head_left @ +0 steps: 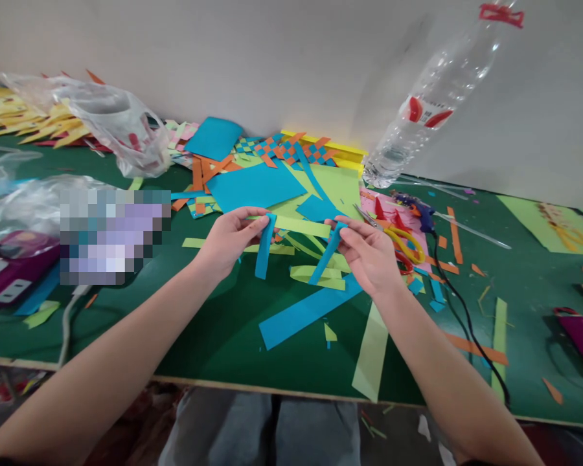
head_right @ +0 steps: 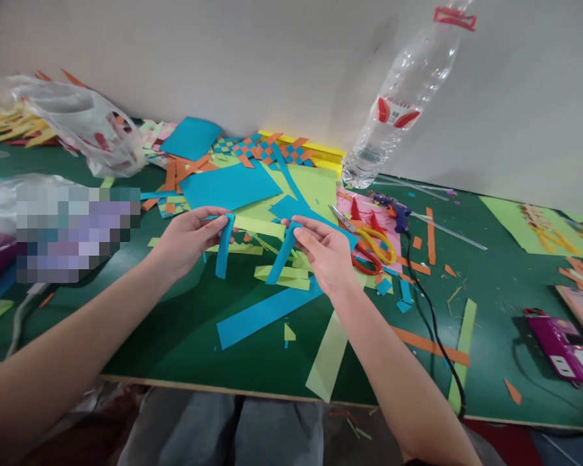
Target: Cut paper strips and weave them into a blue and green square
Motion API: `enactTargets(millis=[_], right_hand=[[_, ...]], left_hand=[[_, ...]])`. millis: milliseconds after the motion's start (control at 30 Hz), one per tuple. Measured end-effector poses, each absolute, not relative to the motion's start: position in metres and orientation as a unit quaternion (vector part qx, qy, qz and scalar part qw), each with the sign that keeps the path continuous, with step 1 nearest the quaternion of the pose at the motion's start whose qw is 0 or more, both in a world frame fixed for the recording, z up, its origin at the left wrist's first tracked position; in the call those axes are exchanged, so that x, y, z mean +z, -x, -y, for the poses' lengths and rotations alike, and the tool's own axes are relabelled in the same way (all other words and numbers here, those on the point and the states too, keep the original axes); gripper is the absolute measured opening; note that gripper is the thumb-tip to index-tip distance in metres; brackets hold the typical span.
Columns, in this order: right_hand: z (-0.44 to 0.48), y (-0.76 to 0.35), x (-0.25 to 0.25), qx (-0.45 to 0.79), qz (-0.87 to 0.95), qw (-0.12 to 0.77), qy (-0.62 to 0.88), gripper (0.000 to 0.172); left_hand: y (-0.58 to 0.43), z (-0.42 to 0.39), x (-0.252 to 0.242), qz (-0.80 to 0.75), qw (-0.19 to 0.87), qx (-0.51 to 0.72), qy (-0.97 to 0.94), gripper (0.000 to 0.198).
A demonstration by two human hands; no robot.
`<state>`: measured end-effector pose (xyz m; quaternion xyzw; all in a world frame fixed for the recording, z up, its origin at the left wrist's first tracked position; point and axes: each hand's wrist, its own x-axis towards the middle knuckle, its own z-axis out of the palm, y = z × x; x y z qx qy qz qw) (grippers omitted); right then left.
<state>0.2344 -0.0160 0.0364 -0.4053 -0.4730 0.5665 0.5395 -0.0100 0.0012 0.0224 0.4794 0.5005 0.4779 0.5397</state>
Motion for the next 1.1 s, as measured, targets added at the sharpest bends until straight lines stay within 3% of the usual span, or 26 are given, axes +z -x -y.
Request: enactTargets(millis=[367,1100], right_hand=[[0.0165,-0.2337,0.0346,0.592,0.447,0.54,0.398,0.023],[0.0195,-0.2294,0.0316,0.621,0.454,0.546,0.332,0.022]], left_hand=[[0.0081,0.0002,0.0253,-0.518,0.511,0.468,-0.501,0.03],[0.0054,0.0023,0.0276,-0.471,0.595,0.47,-0.45,0.019]])
